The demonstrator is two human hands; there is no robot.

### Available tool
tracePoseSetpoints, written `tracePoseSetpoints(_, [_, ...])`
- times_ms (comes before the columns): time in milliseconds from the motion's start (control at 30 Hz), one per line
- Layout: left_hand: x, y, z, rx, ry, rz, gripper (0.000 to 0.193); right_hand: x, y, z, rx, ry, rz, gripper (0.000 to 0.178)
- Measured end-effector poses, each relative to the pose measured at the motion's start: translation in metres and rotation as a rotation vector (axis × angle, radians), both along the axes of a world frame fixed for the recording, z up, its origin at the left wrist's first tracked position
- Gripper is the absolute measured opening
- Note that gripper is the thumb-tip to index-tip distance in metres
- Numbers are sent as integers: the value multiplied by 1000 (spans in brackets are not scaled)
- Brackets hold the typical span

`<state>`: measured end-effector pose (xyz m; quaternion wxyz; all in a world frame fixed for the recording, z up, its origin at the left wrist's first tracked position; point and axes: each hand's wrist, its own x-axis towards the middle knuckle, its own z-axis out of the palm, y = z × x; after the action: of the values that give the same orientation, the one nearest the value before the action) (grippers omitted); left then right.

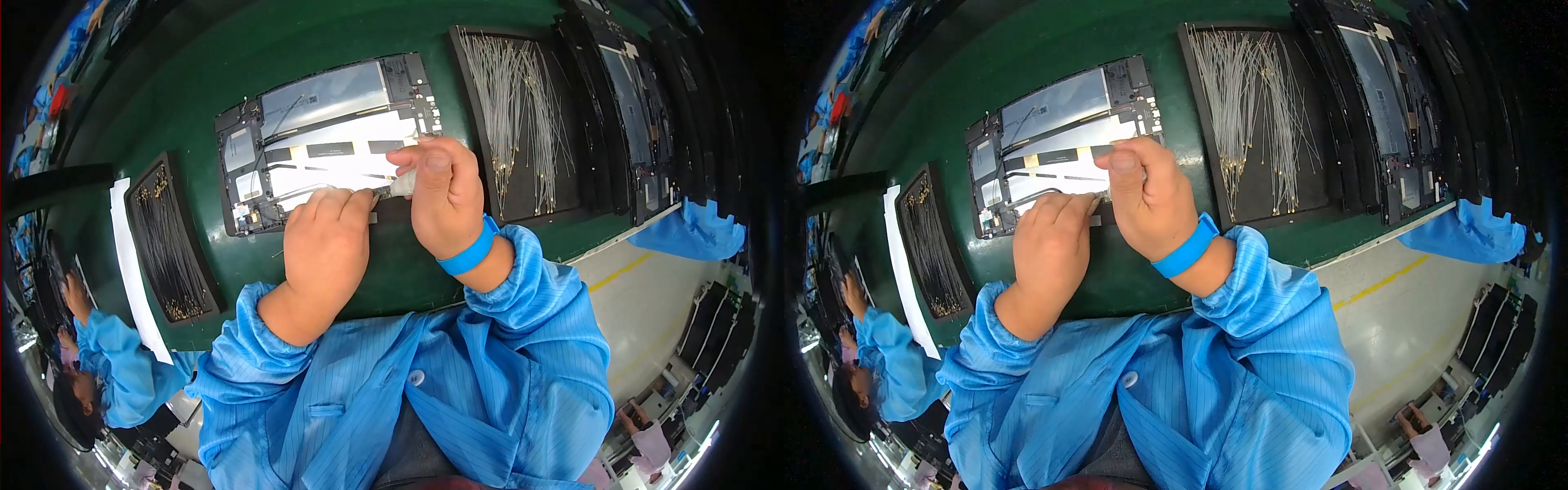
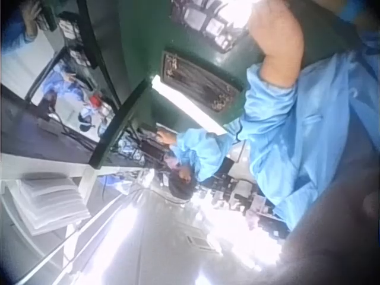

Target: The person assembles internal components into tablet chassis and applies adhesive to the tablet frames with an adhesive pen on a factory production line.

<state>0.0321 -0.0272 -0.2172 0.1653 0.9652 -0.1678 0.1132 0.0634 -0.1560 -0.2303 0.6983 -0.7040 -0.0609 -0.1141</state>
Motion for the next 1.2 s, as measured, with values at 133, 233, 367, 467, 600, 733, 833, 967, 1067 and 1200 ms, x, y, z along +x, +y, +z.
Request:
tracePoseSetpoints(133, [-1, 2, 5, 39, -3, 0, 18, 12, -3, 19, -474, -182, 283, 20])
tracePoseSetpoints(233, [-1, 3, 9, 39, 65, 14, 17, 15, 0, 26, -444, -155, 316, 19])
tracePoseSetpoints(367, [3, 1, 4, -27, 57, -3, 16, 17, 0, 10, -61, 147, 66, 23])
tracePoseSetpoints(467, [2, 2, 2, -32, -1, -6, 15, 11, -5, -2, -115, 28, 82, 27])
tracePoseSetpoints(600, [3, 1, 5, -27, 64, 12, 14, 8, -4, -2, -70, 5, 50, 30])
tracePoseSetpoints(733, [3, 0, 4, -20, 54, 1, 14, 5, -2, -3, -96, -5, 45, 30])
tracePoseSetpoints(833, [3, 1, 2, -32, 41, 3, 15, 6, -2, -4, -76, 6, 46, 31])
tracePoseSetpoints(967, [0, 0, 3, 22, -11, -37, 15, 5, -2, -3, -69, 2, 46, 31])
tracePoseSetpoints(1067, [4, 2, 1, -23, 61, 0, 16, 6, -4, -5, -76, 3, 51, 30])
tracePoseSetpoints(1200, [4, 2, 4, -80, 46, -15, 14, 6, -3, -5, -66, -12, 51, 29])
